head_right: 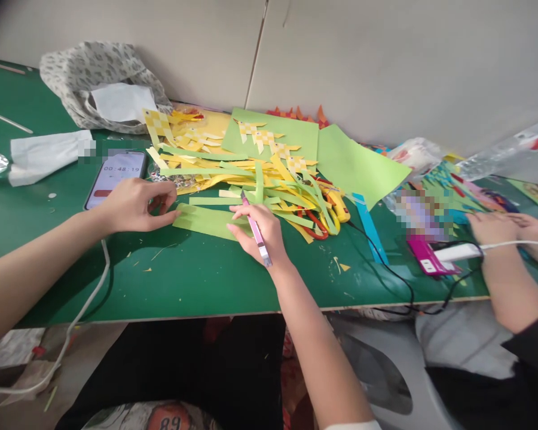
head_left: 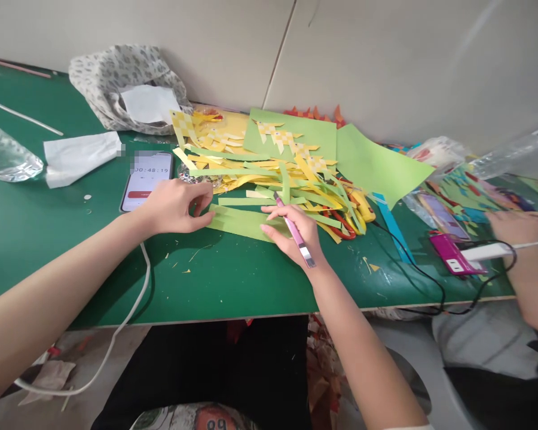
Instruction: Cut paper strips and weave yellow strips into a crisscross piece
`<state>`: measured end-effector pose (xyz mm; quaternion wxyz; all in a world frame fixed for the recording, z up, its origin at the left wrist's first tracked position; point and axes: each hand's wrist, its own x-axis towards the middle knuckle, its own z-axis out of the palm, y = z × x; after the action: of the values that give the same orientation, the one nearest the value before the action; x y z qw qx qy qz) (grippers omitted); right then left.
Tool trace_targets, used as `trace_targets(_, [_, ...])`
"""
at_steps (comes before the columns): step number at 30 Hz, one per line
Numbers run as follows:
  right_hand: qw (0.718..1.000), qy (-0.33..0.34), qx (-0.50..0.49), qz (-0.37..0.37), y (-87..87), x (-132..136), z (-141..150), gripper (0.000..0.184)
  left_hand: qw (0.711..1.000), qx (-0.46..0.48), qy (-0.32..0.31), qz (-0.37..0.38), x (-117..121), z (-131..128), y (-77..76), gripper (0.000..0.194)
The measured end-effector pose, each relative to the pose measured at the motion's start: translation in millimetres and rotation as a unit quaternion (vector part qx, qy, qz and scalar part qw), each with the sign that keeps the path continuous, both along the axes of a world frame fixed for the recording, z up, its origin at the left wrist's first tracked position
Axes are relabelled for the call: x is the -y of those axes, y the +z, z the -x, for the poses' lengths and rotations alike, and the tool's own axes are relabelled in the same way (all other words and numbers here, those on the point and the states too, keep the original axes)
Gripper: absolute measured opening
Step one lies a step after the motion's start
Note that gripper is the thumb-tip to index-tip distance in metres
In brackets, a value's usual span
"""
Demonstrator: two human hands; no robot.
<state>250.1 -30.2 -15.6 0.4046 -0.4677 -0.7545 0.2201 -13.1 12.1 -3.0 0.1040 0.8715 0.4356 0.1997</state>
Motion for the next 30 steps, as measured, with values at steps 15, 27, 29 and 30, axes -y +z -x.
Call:
trace_targets(15, [0.982, 0.039, 0.09, -0.163, -14.0, -3.2, 10.2, 0.016, 0.982, 0.02, -0.153, -0.113, 4.1, -15.5, -20.1, 0.024])
trace_targets(27, [0.981, -0.038, 0.075, -0.176, -14.7, -5.5, 8.8, 0.019, 0.976, 0.017, -0.136, -0.166, 5.8, -14.0, -16.5, 0.037])
trace_targets(29, [0.981, -0.045, 0.062, -0.176, -14.6, -5.6, 8.3, 0.018, 0.973, 0.015, -0.138, -0.182, 5.2, -13.3, -15.9, 0.035])
trace_targets(30, [0.981, -0.045, 0.059, -0.177, -14.5, -5.6, 8.0, 0.018, 0.972, 0.018, -0.137, -0.19, 4.9, -13.1, -15.6, 0.034])
